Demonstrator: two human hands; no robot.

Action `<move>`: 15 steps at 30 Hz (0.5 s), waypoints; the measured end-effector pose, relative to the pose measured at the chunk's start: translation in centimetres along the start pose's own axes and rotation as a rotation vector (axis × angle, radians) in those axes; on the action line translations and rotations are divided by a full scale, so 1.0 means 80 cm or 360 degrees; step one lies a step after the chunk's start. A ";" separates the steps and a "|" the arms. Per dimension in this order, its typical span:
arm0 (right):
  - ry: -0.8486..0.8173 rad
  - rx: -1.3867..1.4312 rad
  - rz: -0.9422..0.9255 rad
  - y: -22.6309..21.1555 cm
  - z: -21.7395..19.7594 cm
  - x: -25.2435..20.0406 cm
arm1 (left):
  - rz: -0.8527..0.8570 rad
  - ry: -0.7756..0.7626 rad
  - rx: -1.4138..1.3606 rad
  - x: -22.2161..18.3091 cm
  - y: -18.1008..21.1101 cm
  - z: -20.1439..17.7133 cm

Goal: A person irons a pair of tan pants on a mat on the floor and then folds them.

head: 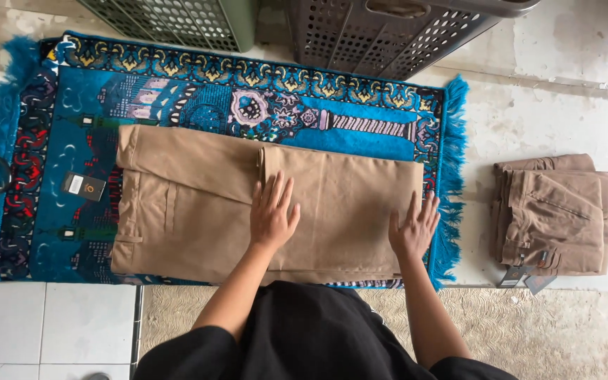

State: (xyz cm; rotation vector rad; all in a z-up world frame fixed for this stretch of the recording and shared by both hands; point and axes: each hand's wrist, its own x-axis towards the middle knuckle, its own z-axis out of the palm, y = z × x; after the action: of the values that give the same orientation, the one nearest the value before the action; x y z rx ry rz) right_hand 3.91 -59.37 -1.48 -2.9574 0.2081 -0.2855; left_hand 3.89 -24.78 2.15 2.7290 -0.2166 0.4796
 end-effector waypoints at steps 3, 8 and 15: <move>-0.0160 0.0015 -0.0096 -0.022 0.010 0.057 | 0.0026 0.0008 0.0059 0.059 -0.003 0.012; -0.0434 -0.0009 -0.0060 -0.033 0.021 0.117 | -0.0107 -0.0010 0.0172 0.097 -0.047 0.082; -0.0583 -0.0060 -0.0060 -0.029 0.019 0.121 | -0.0013 -0.0170 0.0148 0.111 -0.078 0.079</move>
State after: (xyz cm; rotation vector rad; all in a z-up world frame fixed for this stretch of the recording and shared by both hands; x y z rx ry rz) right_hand 13.89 -58.37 -0.84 -2.9835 0.1105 0.2591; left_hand 15.35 -22.14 -2.23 2.8486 -0.2157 0.3506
